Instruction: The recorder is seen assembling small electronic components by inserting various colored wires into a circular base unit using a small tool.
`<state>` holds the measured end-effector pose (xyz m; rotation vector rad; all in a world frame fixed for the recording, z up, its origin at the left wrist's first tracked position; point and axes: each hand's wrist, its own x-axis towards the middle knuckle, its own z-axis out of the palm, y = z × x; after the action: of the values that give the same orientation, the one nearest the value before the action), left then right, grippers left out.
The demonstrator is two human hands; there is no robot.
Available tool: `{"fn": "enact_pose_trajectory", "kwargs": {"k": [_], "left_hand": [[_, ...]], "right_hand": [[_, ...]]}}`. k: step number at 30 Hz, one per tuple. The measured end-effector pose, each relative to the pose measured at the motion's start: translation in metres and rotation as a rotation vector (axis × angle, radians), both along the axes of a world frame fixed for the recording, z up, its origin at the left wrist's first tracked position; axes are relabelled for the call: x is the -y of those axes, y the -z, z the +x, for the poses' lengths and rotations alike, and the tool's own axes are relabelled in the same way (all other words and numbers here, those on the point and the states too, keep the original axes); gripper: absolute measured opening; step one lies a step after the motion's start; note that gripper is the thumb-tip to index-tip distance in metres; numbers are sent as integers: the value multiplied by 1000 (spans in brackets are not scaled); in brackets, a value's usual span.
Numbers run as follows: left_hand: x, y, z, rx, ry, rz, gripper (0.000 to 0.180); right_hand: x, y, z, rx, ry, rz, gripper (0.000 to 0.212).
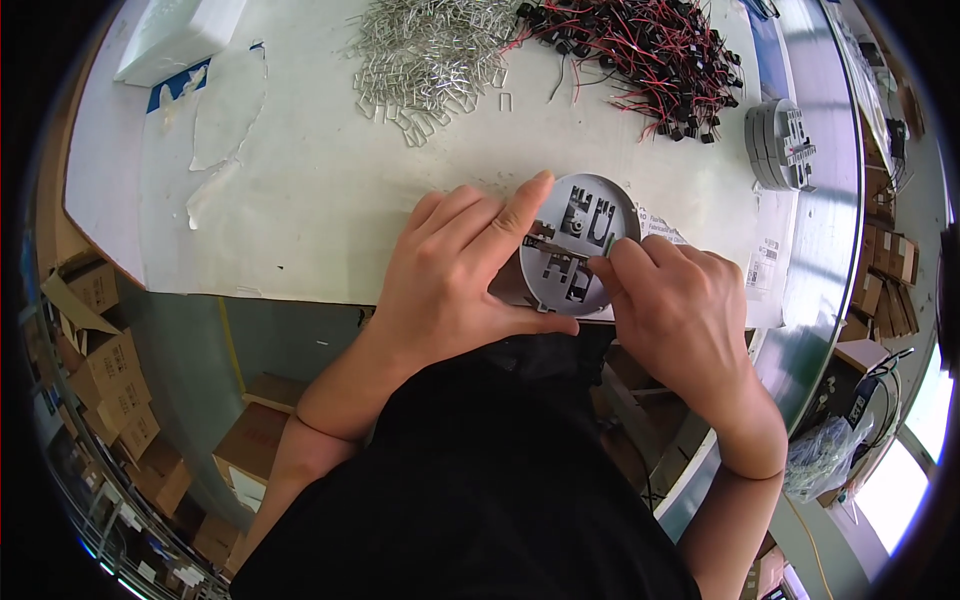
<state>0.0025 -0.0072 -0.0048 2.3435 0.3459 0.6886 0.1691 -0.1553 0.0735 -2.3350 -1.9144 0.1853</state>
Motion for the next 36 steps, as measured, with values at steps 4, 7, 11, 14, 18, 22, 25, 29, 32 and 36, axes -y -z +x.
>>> {"fn": "enact_pose_trajectory", "kwargs": {"k": [4, 7, 11, 14, 18, 22, 25, 29, 32, 36], "left_hand": [[-1, 4, -2, -6, 20, 34, 112], [-1, 3, -2, -30, 38, 20, 112], [-1, 4, -2, -24, 32, 17, 112], [-1, 3, -1, -29, 32, 12, 113], [-1, 3, -2, -24, 33, 12, 114], [-1, 3, -1, -21, 33, 18, 114], [-1, 4, 0, -13, 28, 28, 114], [-1, 4, 0, 5, 26, 38, 113], [-1, 4, 0, 1, 27, 38, 113], [0, 2, -1, -8, 18, 34, 112]], "right_hand": [[5, 11, 4, -46, -5, 37, 28], [7, 10, 1, -132, 55, 17, 28], [4, 15, 0, -98, 0, 64, 29], [9, 8, 1, -140, 56, 37, 28], [9, 9, -1, -124, 83, 27, 27], [9, 11, -1, -83, 80, 29, 27], [9, 13, -3, -78, 80, 42, 27], [10, 13, -4, -80, 90, 57, 29], [9, 11, -4, -70, 89, 42, 29], [6, 7, -6, -56, 80, 35, 29]]}}
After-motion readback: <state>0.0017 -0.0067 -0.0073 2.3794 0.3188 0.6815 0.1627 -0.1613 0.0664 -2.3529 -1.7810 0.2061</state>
